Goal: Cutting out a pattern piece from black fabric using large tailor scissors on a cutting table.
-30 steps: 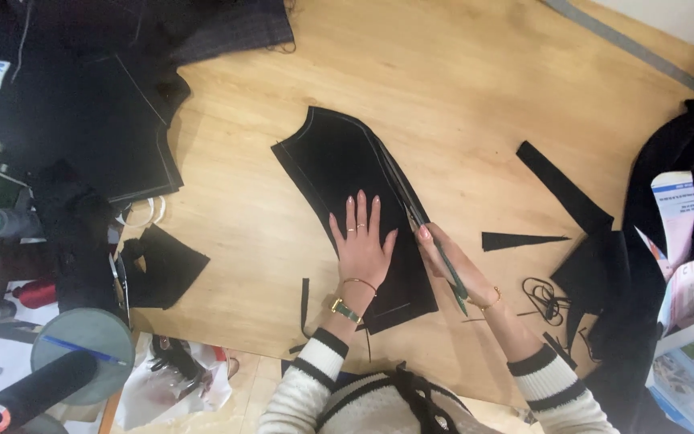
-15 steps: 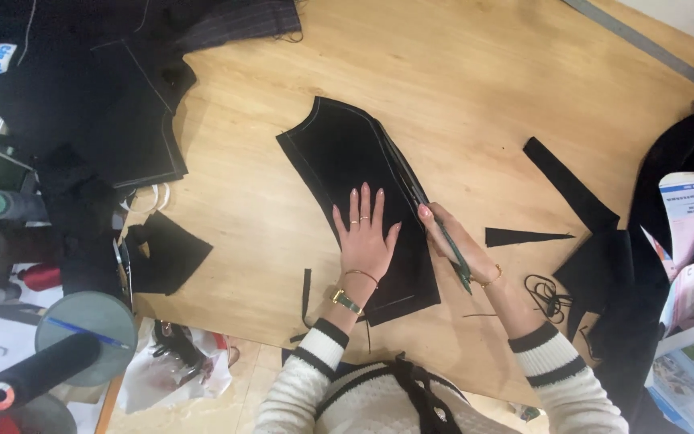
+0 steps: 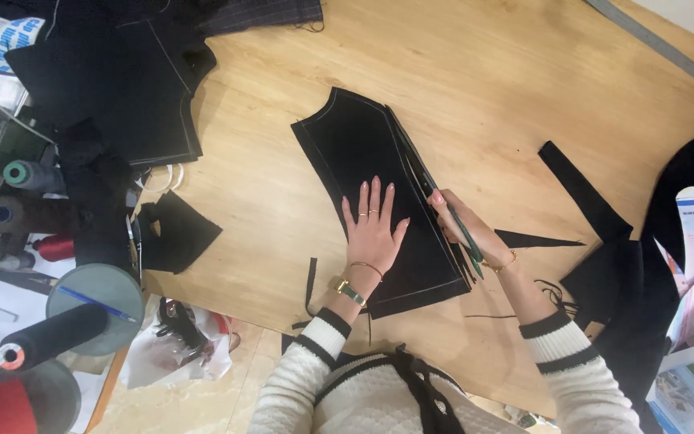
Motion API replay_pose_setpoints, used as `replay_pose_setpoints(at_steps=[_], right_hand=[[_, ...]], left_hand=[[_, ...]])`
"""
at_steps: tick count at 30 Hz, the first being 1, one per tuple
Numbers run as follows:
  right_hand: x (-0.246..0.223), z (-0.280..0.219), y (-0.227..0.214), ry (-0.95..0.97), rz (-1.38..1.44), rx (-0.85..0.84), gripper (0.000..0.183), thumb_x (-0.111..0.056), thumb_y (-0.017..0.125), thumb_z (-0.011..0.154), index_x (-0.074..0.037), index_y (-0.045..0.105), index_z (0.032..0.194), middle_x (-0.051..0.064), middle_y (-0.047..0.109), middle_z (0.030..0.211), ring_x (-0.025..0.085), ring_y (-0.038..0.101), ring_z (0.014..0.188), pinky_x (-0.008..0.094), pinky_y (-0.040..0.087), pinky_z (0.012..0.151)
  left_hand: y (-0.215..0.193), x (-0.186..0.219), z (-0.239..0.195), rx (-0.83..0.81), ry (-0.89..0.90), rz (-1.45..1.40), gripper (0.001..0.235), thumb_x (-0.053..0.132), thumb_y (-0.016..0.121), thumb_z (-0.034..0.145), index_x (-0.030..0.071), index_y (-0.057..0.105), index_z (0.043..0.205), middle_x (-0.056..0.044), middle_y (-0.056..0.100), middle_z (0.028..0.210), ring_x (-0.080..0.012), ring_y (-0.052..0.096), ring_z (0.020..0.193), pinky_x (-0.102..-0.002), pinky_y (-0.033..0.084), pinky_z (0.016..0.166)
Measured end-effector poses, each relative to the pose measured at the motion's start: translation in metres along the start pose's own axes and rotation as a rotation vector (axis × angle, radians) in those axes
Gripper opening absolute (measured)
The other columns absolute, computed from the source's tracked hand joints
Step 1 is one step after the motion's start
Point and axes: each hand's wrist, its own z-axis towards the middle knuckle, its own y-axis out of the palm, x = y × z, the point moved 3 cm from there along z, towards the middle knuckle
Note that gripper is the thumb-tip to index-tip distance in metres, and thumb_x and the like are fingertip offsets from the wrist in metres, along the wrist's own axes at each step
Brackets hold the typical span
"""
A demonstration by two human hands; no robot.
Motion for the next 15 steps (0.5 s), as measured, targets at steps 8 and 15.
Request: replay_pose_setpoints(at_steps=[8, 15], right_hand=[[-0.014, -0.007, -0.009, -0.023, -0.030, -0.019, 0.059, -0.066, 0.030, 0.104, -0.012, 0.053, 0.107, -0.007, 0.030, 0.065, 0.002, 0.036, 0.048, 0.017, 0.033, 0.042], [-0.017, 0.001, -0.019, -0.046, -0.007, -0.074, 0.064, -0.074, 0.032, 0.101, -0.013, 0.051, 0.103, -0.008, 0.031, 0.068, 0.002, 0.036, 0.049, 0.018, 0.032, 0.045]], left_hand=[[0.002, 0.000, 0.000, 0.018, 0.011, 0.009, 0.069, 0.061, 0.024, 0.105, 0.025, 0.014, 0.163, -0.009, 0.006, 0.172, -0.0263, 0.001, 0.158, -0.062, -0.002, 0.123], [0.000, 0.000, 0.000, 0.009, 0.010, -0.008, 0.067, 0.059, 0.020, 0.106, 0.025, 0.013, 0.163, -0.008, 0.005, 0.172, -0.0253, 0.000, 0.158, -0.061, -0.004, 0.123]])
